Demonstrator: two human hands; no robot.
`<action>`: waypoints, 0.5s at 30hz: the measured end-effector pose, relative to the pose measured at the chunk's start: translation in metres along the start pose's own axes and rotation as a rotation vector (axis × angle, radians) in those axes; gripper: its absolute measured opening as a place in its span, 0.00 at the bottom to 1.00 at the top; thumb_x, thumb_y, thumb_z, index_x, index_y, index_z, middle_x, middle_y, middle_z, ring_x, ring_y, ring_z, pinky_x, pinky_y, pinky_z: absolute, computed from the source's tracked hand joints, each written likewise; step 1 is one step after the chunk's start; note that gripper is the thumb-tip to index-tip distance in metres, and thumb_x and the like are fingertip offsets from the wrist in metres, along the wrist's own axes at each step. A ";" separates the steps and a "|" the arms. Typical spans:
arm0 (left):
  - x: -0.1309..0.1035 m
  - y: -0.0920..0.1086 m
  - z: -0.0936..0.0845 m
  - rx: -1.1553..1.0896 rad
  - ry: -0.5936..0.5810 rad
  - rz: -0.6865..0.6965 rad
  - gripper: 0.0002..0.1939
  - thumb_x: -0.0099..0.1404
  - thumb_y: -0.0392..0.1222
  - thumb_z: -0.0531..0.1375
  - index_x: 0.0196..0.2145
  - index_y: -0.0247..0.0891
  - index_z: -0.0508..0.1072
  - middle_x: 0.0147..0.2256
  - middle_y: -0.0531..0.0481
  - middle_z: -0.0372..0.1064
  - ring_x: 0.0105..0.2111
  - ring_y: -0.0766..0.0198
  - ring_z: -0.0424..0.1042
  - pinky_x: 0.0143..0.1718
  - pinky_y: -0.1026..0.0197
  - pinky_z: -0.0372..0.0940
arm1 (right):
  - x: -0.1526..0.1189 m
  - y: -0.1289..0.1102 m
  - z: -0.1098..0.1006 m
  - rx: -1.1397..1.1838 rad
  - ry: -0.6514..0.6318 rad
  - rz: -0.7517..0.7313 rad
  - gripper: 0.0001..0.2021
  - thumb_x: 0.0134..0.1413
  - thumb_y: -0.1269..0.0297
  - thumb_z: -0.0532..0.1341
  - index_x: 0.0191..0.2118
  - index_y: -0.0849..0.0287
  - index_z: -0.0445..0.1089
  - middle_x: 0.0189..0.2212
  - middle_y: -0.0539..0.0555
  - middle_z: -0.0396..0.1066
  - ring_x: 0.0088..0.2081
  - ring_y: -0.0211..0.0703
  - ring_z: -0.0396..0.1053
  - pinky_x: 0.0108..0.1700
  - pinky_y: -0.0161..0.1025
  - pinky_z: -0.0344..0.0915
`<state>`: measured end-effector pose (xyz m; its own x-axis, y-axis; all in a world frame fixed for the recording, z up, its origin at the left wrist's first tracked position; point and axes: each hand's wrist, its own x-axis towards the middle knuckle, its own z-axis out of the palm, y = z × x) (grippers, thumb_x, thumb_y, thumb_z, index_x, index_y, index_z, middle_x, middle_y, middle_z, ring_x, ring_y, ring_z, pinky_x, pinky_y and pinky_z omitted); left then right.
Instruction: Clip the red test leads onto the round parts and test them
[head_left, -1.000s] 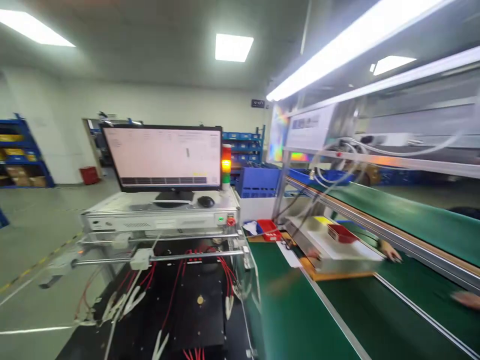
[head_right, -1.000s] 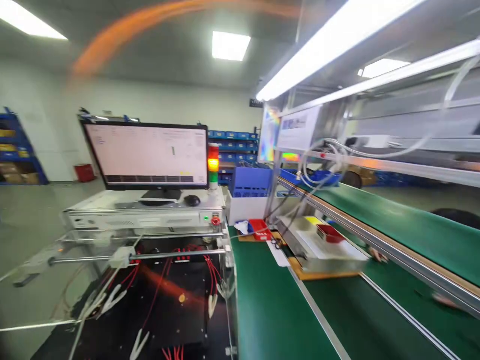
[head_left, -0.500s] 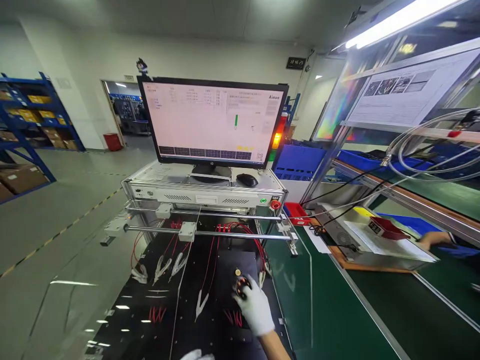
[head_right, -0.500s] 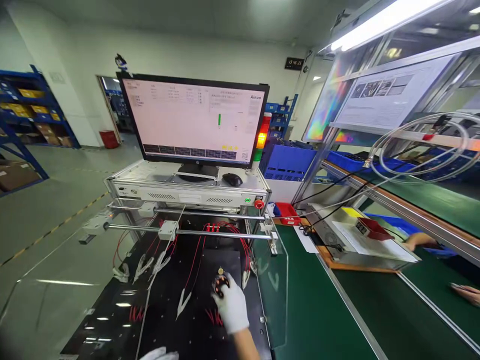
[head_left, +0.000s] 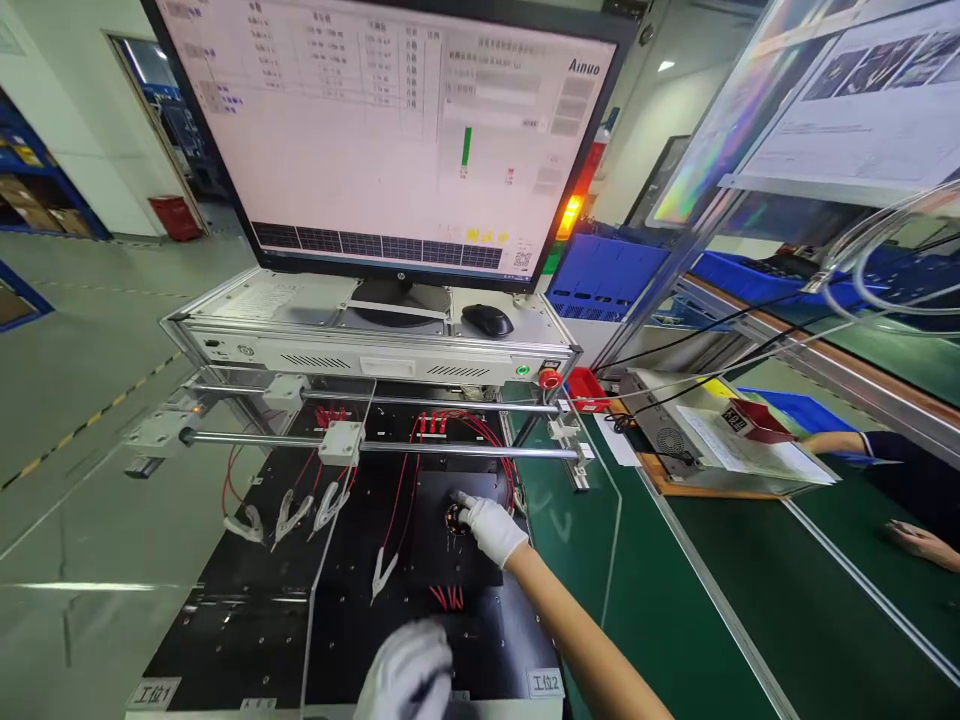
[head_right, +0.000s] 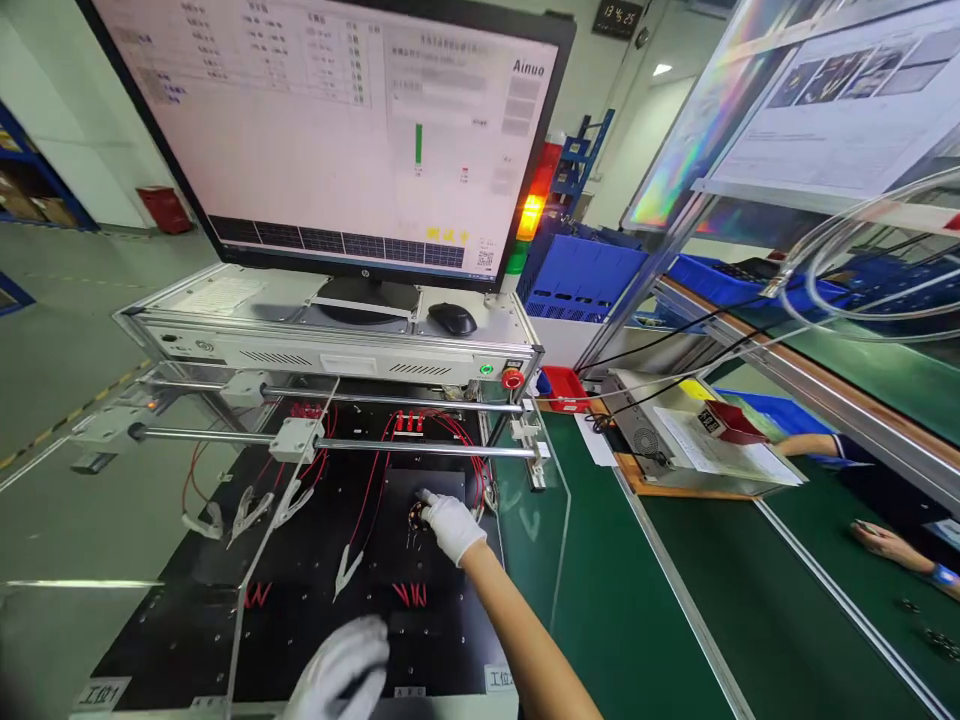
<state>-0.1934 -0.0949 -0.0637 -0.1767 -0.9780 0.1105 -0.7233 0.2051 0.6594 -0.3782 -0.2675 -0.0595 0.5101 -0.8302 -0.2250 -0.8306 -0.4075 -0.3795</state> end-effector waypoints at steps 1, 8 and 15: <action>0.015 -0.003 0.013 0.014 0.016 -0.063 0.13 0.63 0.41 0.53 0.46 0.46 0.68 0.44 0.46 0.68 0.46 0.54 0.67 0.47 0.48 0.66 | -0.001 0.004 -0.001 0.047 0.011 -0.038 0.23 0.42 0.83 0.52 0.41 0.54 0.72 0.58 0.52 0.59 0.53 0.44 0.63 0.54 0.38 0.59; 0.075 -0.040 0.051 0.495 -0.165 -0.741 0.26 0.55 0.28 0.53 0.53 0.33 0.62 0.58 0.38 0.53 0.53 0.46 0.59 0.49 0.49 0.61 | -0.019 0.043 0.023 0.596 0.430 0.492 0.21 0.46 0.71 0.52 0.48 0.59 0.66 0.48 0.58 0.68 0.49 0.45 0.67 0.53 0.41 0.61; 0.083 -0.053 0.039 0.376 -0.269 -0.806 0.16 0.59 0.30 0.53 0.46 0.30 0.68 0.51 0.34 0.60 0.49 0.43 0.63 0.47 0.47 0.60 | -0.002 0.069 0.065 0.670 0.365 0.872 0.18 0.45 0.64 0.55 0.43 0.64 0.70 0.39 0.64 0.73 0.41 0.52 0.71 0.43 0.43 0.64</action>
<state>-0.1957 -0.1857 -0.1179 0.3587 -0.7988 -0.4830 -0.8555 -0.4883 0.1722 -0.4223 -0.2694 -0.1435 -0.3628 -0.8350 -0.4136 -0.5279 0.5500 -0.6472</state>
